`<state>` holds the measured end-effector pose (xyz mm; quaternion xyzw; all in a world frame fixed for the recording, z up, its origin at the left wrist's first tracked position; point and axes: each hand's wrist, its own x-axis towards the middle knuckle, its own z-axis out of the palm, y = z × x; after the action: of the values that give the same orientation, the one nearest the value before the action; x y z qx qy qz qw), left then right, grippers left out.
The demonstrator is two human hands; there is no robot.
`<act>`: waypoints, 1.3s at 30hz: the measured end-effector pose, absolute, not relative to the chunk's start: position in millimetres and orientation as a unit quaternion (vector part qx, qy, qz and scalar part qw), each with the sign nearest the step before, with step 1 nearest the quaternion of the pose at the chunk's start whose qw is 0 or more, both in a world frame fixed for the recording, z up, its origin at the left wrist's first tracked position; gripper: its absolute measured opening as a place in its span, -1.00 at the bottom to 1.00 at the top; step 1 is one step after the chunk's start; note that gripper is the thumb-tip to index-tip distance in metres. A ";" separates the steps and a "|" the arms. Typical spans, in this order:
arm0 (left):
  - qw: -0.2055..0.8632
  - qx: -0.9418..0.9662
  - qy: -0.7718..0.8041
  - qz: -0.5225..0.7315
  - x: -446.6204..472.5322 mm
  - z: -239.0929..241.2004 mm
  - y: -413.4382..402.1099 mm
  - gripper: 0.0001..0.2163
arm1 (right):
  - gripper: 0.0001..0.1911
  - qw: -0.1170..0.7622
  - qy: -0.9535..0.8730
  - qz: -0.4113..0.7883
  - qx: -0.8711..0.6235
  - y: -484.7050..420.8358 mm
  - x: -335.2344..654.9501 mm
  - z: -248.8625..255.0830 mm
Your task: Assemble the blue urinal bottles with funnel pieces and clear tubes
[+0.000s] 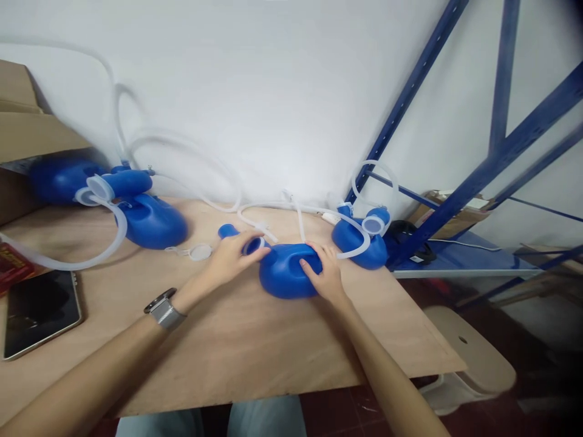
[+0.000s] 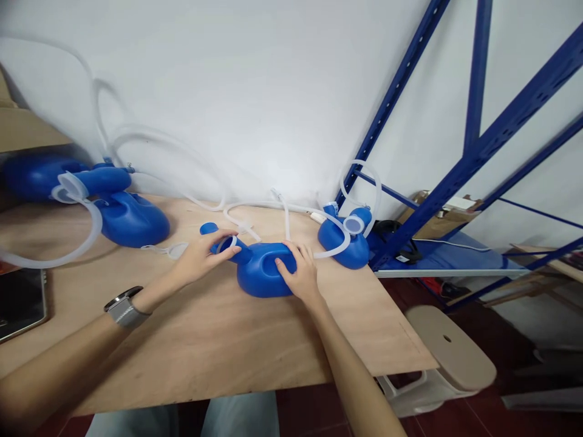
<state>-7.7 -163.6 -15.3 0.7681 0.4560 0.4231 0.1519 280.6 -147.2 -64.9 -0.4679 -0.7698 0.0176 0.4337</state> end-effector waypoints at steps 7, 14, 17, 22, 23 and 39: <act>0.107 0.790 0.457 0.394 11.0 -25.4 -162.2 -0.54 | -0.57 0.448 -0.769 0.015 -0.456 -147.8 278.8 -63.7; 0.203 0.771 0.377 0.472 14.5 -40.8 -159.5 -0.49 | -0.59 0.459 -0.766 0.015 -0.450 -147.8 278.6 -64.1; 0.175 0.784 0.371 0.465 10.9 -43.4 -158.3 -0.43 | -0.59 0.461 -0.765 0.018 -0.450 -148.1 279.3 -64.5; 0.178 0.813 0.364 0.419 5.9 -45.3 -152.1 -0.28 | -0.59 0.467 -0.756 0.039 -0.457 -145.4 279.1 -64.6; 0.187 0.813 0.361 0.416 4.2 -46.6 -150.8 -0.24 | -0.59 0.470 -0.752 0.040 -0.459 -144.5 278.4 -64.8; 0.147 0.648 0.631 0.401 -120.5 -96.9 -156.3 -0.64 | -0.68 0.411 -0.847 -0.013 -0.336 -164.9 179.5 -60.4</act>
<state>-120.5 -156.3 -96.9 0.6481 0.6307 0.4007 0.1470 179.5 -164.9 -60.4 -0.3361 -0.8472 -0.0130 0.4113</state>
